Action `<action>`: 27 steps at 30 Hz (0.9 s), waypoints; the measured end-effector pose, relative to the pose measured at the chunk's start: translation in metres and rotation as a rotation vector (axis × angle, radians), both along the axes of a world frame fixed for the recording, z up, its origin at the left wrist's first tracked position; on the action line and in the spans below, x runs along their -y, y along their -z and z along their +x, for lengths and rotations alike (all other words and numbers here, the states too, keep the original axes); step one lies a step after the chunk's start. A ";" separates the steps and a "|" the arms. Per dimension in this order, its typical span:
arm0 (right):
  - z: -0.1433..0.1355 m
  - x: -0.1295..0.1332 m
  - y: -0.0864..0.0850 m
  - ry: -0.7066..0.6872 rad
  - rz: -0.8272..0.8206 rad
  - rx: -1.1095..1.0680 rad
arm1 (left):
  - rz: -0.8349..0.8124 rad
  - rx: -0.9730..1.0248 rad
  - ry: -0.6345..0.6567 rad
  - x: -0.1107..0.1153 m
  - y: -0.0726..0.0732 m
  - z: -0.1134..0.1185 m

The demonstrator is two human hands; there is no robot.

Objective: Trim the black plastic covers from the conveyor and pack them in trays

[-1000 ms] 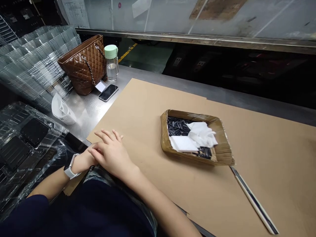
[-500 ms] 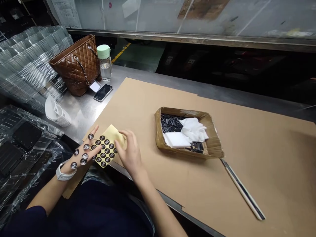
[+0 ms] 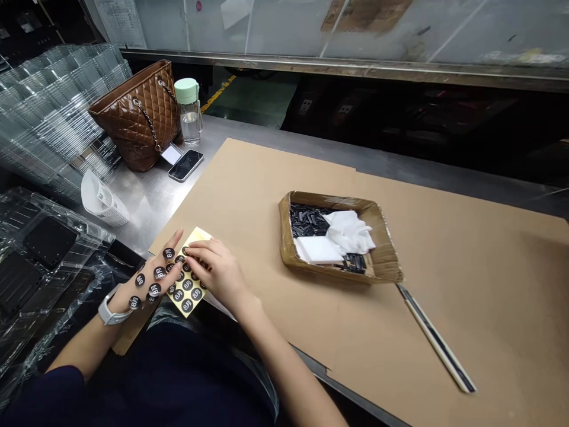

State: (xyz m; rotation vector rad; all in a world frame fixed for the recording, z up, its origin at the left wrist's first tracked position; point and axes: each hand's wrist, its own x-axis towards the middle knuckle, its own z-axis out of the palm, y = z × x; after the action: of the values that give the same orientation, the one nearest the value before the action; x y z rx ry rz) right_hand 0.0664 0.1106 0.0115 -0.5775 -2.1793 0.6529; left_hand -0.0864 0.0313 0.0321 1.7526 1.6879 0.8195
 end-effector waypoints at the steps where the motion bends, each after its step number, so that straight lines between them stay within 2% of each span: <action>1: 0.000 0.000 0.000 0.003 -0.001 -0.005 | -0.002 -0.018 -0.002 0.001 0.001 -0.001; 6: 0.001 0.002 0.001 -0.004 0.020 0.006 | -0.048 -0.015 0.040 0.002 0.003 -0.001; 9: 0.001 0.002 0.002 0.063 -0.014 -0.002 | -0.097 -0.006 -0.003 0.001 -0.001 0.000; 12: 0.000 0.002 0.002 0.036 -0.005 -0.010 | -0.124 -0.013 -0.029 0.000 -0.003 0.001; 21: 0.000 0.002 0.002 0.006 0.000 0.035 | -0.023 0.004 0.024 0.000 0.002 -0.001; 24: -0.001 0.000 0.004 -0.037 0.013 0.065 | -0.008 -0.025 0.075 0.001 0.003 -0.002; 27: 0.000 -0.002 0.005 -0.023 0.011 0.094 | -0.005 -0.064 0.115 0.003 0.003 -0.003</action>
State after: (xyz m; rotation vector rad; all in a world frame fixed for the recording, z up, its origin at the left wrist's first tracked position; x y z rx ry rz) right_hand 0.0661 0.1125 0.0067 -0.5892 -2.2787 0.6375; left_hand -0.0897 0.0287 0.0287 1.8718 1.6108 0.7138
